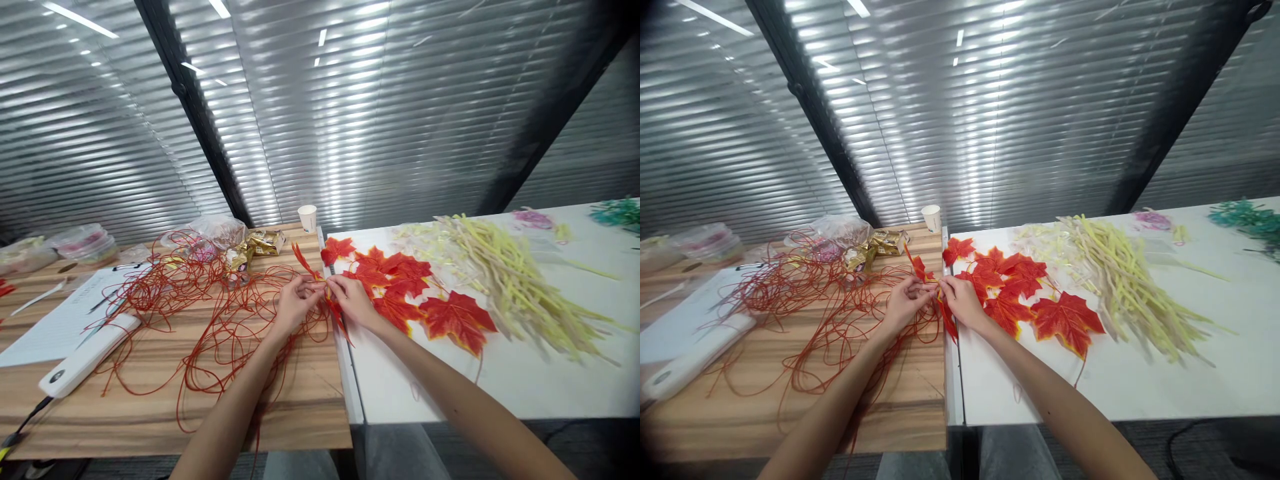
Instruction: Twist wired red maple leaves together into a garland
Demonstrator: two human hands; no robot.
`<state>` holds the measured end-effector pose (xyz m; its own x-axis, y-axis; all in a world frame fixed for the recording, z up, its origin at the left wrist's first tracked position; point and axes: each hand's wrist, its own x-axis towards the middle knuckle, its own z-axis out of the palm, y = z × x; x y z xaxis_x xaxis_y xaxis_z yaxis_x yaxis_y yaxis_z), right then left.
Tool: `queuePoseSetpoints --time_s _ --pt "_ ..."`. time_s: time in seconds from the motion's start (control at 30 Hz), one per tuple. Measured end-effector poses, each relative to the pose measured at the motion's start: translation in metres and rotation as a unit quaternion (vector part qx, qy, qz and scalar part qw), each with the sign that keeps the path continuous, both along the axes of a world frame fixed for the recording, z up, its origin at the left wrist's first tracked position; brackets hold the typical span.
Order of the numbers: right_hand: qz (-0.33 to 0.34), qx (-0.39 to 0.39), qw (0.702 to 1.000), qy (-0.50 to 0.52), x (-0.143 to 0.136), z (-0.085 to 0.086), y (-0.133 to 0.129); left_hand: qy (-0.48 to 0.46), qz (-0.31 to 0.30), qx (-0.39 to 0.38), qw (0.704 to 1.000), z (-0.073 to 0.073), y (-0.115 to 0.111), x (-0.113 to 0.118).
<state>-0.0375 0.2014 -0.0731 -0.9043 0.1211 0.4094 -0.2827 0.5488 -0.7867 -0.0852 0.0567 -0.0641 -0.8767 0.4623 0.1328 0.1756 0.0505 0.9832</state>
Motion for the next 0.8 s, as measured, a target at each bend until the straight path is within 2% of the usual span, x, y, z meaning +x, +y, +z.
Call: queuePoseSetpoints --time_s 0.8 --pt "0.027 0.006 1.000 0.012 0.0004 -0.0015 -0.0004 0.031 0.007 -0.008 0.999 -0.0062 -0.0006 -0.0032"
